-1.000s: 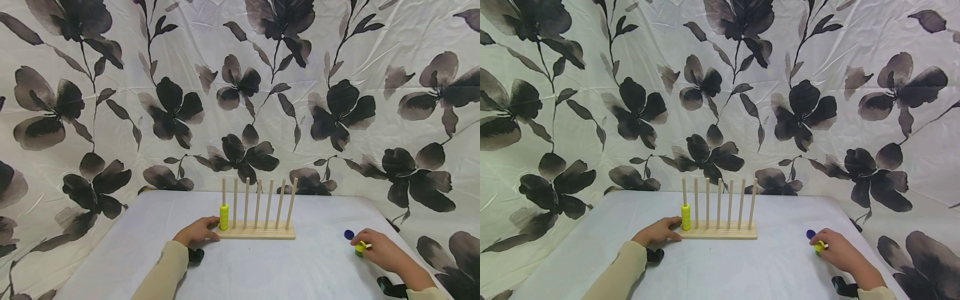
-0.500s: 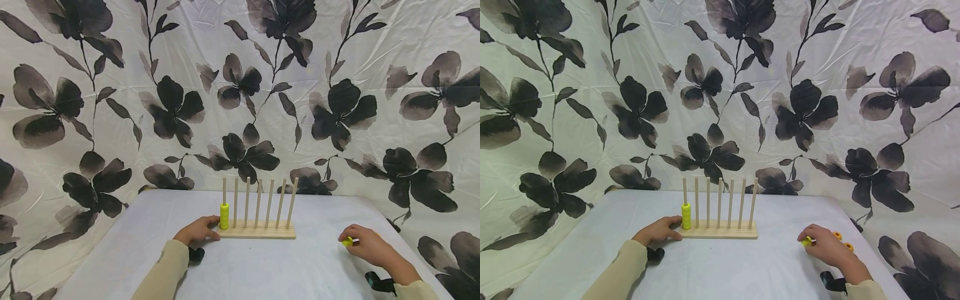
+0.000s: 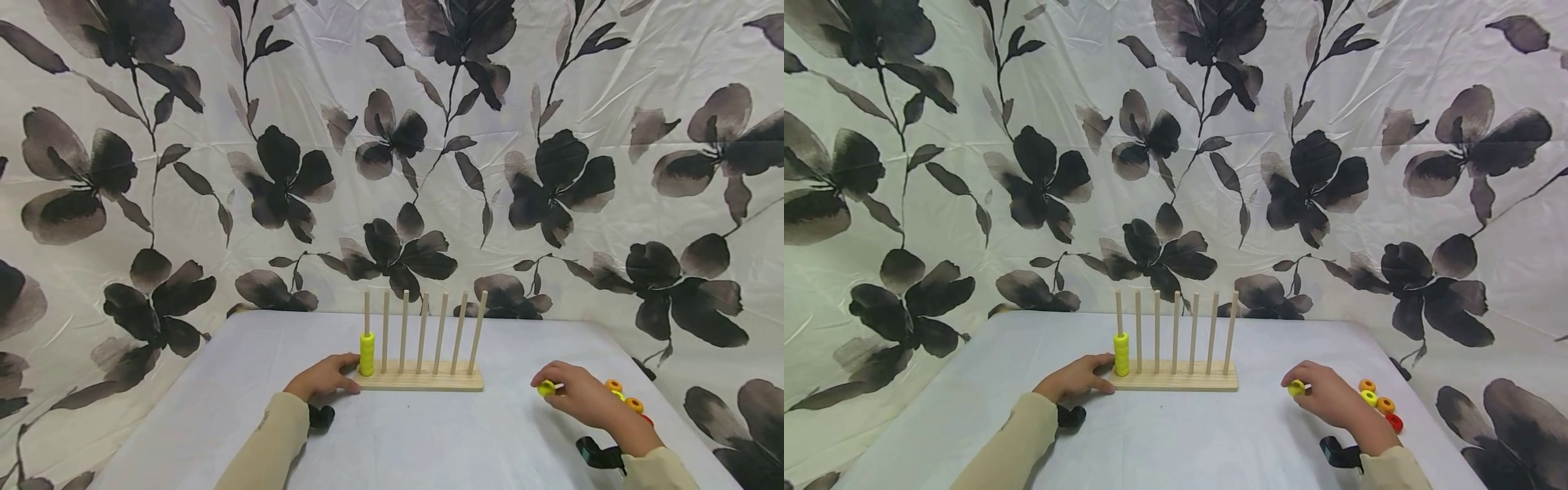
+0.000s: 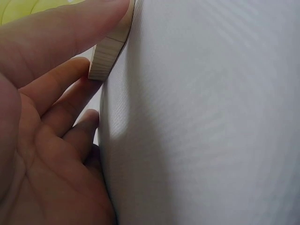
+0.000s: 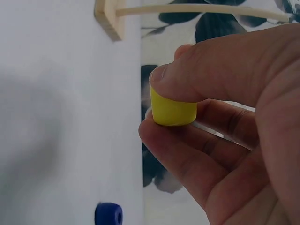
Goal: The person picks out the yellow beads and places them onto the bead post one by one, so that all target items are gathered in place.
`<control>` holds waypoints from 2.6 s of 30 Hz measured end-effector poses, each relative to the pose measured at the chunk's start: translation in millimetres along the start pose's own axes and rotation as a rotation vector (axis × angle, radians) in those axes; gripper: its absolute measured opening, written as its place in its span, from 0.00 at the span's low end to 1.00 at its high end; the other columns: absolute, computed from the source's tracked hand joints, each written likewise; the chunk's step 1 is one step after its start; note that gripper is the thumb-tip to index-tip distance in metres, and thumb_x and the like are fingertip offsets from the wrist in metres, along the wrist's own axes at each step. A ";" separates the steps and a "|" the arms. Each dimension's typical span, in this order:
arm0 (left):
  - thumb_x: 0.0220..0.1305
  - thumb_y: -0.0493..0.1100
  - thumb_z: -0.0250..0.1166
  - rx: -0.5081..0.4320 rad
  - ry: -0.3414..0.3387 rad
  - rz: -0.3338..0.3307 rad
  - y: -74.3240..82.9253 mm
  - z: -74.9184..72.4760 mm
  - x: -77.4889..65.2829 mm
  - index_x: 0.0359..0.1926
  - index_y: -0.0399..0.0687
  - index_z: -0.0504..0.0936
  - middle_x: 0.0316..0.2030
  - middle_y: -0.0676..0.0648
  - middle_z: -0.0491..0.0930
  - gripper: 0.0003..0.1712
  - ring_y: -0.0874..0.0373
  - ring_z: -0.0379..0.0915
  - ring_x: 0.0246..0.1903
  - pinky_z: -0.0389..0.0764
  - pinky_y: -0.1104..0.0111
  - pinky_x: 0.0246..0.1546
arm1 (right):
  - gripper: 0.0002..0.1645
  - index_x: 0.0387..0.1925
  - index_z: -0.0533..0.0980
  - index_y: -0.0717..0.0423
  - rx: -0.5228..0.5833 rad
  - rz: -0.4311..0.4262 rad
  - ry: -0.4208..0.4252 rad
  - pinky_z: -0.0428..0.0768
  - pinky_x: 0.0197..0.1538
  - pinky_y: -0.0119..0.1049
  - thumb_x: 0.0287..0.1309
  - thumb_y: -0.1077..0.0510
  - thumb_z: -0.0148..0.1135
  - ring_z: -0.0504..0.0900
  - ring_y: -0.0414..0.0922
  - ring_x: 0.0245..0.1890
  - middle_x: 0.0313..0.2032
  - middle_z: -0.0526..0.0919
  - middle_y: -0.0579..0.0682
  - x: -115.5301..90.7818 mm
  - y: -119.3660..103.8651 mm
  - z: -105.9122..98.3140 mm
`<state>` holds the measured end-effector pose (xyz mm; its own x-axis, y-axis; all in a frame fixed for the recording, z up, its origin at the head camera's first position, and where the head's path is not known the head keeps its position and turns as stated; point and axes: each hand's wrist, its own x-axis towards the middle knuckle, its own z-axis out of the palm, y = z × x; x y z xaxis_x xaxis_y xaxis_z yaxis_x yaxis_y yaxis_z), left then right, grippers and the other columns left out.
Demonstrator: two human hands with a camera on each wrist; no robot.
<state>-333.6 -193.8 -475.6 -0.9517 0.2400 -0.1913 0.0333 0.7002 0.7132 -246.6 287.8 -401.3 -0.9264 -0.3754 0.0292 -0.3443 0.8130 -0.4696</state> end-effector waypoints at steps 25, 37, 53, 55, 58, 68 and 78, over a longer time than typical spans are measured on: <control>0.47 0.47 0.77 -0.003 0.005 -0.004 1.1 1.0 -1.9 0.68 0.55 0.70 0.70 0.44 0.65 0.45 0.40 0.53 0.72 0.54 0.40 0.69 | 0.16 0.48 0.79 0.49 0.004 -0.117 0.007 0.84 0.48 0.38 0.58 0.62 0.63 0.80 0.44 0.47 0.49 0.81 0.47 31.5 -30.9 19.4; 0.47 0.48 0.77 -0.004 -0.001 -0.002 -0.7 0.3 -0.8 0.68 0.53 0.69 0.70 0.43 0.64 0.46 0.39 0.52 0.72 0.53 0.39 0.70 | 0.15 0.46 0.81 0.47 0.016 -0.223 0.018 0.85 0.47 0.38 0.58 0.65 0.63 0.81 0.49 0.51 0.51 0.83 0.49 44.7 -51.9 23.7; 0.46 0.47 0.77 -0.016 -0.001 -0.011 -2.7 0.0 2.6 0.68 0.53 0.69 0.70 0.42 0.65 0.46 0.39 0.52 0.72 0.53 0.39 0.70 | 0.14 0.45 0.82 0.49 -0.056 -0.313 0.066 0.85 0.47 0.38 0.57 0.64 0.61 0.81 0.44 0.46 0.46 0.83 0.45 61.6 -77.3 29.1; 0.47 0.47 0.77 -0.016 -0.002 -0.012 -2.4 0.1 2.1 0.68 0.53 0.69 0.70 0.43 0.65 0.46 0.39 0.52 0.72 0.53 0.39 0.69 | 0.14 0.44 0.82 0.48 -0.068 -0.323 0.066 0.85 0.48 0.39 0.58 0.63 0.61 0.81 0.43 0.46 0.45 0.84 0.44 63.9 -81.5 28.2; 0.47 0.47 0.77 -0.022 -0.002 -0.014 -2.0 1.1 1.4 0.68 0.54 0.69 0.70 0.43 0.65 0.46 0.39 0.52 0.72 0.53 0.39 0.69 | 0.14 0.45 0.82 0.48 -0.061 -0.319 0.060 0.84 0.49 0.41 0.58 0.63 0.61 0.81 0.44 0.47 0.46 0.84 0.44 67.3 -88.0 27.0; 0.47 0.48 0.77 0.002 0.001 0.011 -0.5 0.5 0.7 0.68 0.54 0.70 0.70 0.43 0.65 0.45 0.40 0.53 0.72 0.53 0.39 0.70 | 0.14 0.47 0.81 0.49 -0.073 -0.344 0.067 0.84 0.50 0.40 0.59 0.62 0.61 0.82 0.43 0.47 0.48 0.84 0.44 74.3 -101.9 24.4; 0.46 0.47 0.77 -0.004 -0.001 -0.001 -0.6 0.2 -0.5 0.68 0.54 0.70 0.70 0.44 0.65 0.46 0.40 0.52 0.72 0.53 0.40 0.70 | 0.14 0.47 0.81 0.46 -0.081 -0.360 0.061 0.84 0.50 0.41 0.60 0.62 0.61 0.82 0.42 0.46 0.47 0.84 0.43 80.6 -111.4 22.4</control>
<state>-333.0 -194.2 -476.1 -0.9515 0.2399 -0.1925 0.0311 0.6976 0.7158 -279.5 157.0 -366.5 -0.7507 -0.6182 0.2332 -0.6579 0.6674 -0.3489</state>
